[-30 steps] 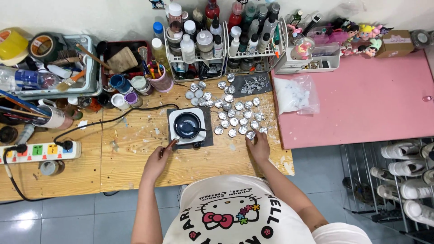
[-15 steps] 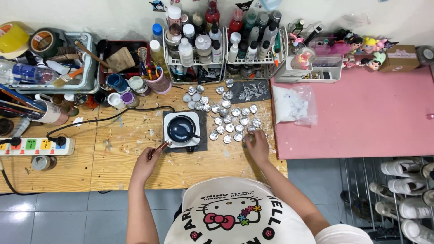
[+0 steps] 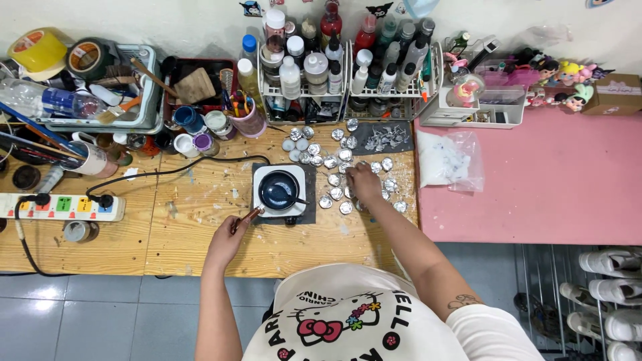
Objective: Melting wax pellets in a small pot on a heating plate and preparing containers for pouring.
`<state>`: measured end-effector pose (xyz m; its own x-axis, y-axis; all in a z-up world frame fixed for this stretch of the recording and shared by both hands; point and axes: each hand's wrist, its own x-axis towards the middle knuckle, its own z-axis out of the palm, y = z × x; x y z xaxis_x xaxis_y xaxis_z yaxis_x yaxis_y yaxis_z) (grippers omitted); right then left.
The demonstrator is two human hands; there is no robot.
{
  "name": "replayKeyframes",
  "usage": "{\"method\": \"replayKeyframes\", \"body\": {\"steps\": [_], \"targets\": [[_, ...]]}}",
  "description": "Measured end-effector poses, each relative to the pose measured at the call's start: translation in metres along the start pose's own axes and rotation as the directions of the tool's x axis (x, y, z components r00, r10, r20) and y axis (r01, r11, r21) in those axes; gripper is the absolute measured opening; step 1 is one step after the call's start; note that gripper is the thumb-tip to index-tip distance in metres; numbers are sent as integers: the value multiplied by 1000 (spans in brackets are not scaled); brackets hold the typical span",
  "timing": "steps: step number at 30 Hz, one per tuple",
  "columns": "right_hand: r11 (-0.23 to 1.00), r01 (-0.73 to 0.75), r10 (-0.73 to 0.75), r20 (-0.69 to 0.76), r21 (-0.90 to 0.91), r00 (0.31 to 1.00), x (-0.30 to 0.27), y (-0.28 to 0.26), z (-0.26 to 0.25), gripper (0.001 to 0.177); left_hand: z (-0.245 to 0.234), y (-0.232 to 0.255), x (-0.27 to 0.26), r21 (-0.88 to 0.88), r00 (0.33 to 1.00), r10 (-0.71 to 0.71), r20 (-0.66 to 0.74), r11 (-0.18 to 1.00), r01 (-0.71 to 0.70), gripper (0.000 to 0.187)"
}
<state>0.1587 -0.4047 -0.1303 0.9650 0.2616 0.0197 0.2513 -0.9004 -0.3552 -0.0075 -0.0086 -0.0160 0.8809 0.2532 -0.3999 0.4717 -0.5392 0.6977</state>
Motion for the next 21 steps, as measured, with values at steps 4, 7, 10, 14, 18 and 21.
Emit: {"method": "replayKeyframes", "body": {"steps": [4, 7, 10, 14, 18, 21], "targets": [[999, -30, 31, -26, 26, 999, -12, -5, -15, 22, -1, 4, -4, 21, 1000, -20, 10, 1000, 20, 46], [993, 70, -66, -48, 96, 997, -18, -17, -28, 28, -2, 11, -4, -2, 999, -31, 24, 1000, 31, 45], [975, 187, -192, 29, 124, 981, -24, -27, -27, 38, -2, 13, -6, 56, 998, -58, 23, 997, 57, 41], [982, 186, -188, 61, 40, 980, -23, -20, -9, 31, -3, 14, -4, 75, 999, -50, 16, 996, 48, 41], [996, 92, -92, -6, -7, 996, -28, -8, -9, 27, -3, 12, -5, 77, 997, -66, 33, 995, 64, 44], [998, 33, -33, 0, -47, 999, -27, 3, -15, 27, -1, 7, -2, 55, 999, -45, 26, 998, 44, 43]]}}
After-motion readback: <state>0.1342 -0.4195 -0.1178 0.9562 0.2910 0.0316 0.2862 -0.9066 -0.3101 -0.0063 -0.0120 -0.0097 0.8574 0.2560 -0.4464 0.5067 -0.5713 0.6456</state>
